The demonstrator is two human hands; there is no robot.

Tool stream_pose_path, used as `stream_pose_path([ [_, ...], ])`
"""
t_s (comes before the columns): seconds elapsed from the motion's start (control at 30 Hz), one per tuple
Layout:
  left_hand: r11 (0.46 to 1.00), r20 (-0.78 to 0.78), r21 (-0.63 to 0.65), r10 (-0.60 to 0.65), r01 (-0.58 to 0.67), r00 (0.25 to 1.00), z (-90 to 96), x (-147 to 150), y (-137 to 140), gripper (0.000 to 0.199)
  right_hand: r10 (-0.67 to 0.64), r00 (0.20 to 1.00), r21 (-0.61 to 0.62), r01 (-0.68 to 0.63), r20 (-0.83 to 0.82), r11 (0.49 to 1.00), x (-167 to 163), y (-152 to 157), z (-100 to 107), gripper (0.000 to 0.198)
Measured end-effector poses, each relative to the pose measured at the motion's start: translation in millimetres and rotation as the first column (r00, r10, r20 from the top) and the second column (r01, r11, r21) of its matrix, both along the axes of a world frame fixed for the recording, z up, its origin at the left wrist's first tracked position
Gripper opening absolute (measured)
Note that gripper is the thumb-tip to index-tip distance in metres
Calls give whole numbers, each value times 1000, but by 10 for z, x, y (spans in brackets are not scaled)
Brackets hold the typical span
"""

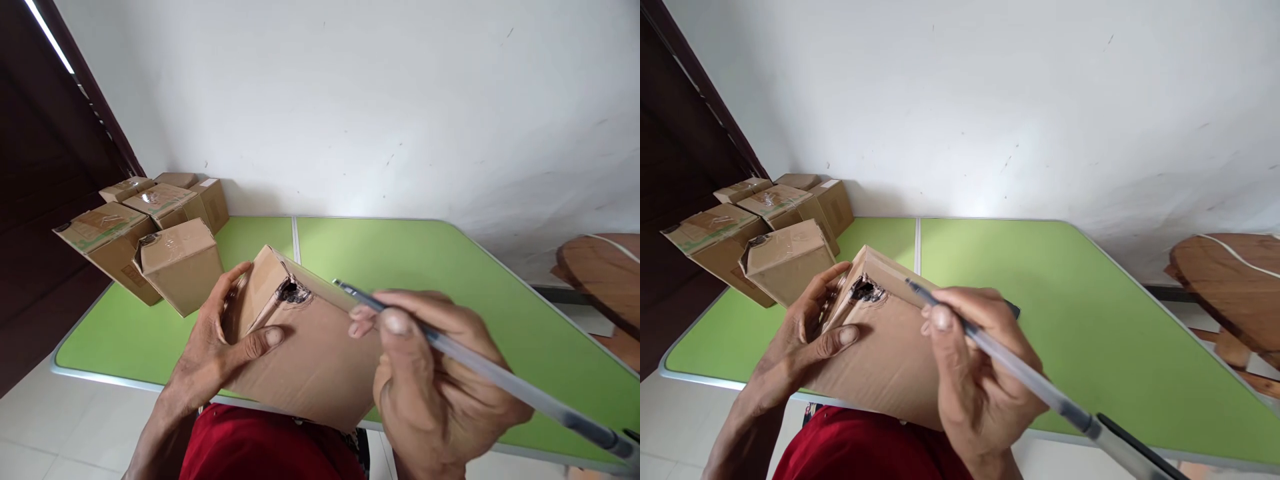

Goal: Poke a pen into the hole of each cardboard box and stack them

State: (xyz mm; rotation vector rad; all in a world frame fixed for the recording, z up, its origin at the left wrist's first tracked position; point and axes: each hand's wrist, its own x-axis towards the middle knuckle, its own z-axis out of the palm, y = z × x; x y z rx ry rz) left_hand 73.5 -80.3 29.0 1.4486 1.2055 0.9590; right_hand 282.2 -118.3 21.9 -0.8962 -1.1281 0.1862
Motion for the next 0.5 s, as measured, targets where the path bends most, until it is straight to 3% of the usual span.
stream_pose_path([
  [0.1, 999, -51, 23, 32, -31, 998, -22, -48, 46, 101, -87, 992, 57, 92, -87, 994, 236, 263, -36, 14],
  [0.17, 997, -60, 48, 62, -59, 996, -29, -99, 87, 99, -187, 981, 26, 188, -60, 982, 501, 538, -151, 14],
  [0.23, 995, -60, 69, 82, -78, 995, -26, -160, 126, 99, -237, 955, -160, 266, 177, 951, 778, 845, -345, 22],
  [0.27, 993, -64, 76, 90, -86, 994, -21, -191, 142, 99, -230, 886, -268, 354, 403, 896, 894, 993, -461, 27],
  [0.3, 993, -69, 78, 99, -94, 993, -13, -220, 154, 100, -122, 752, -357, 441, 648, 823, 982, 1129, -583, 34],
  [0.33, 991, -73, 79, 111, -105, 991, -4, -245, 162, 100, -28, 697, -405, 448, 717, 797, 1039, 1250, -706, 34],
  [0.43, 987, -80, 75, 150, -144, 985, 27, -293, 168, 99, 209, 561, -503, 441, 801, 743, 1020, 1509, -1034, 37],
  [0.5, 981, -127, 100, 180, -168, 976, 45, -302, 166, 97, 327, 487, -551, 443, 810, 707, 910, 1621, -1200, 25],
])
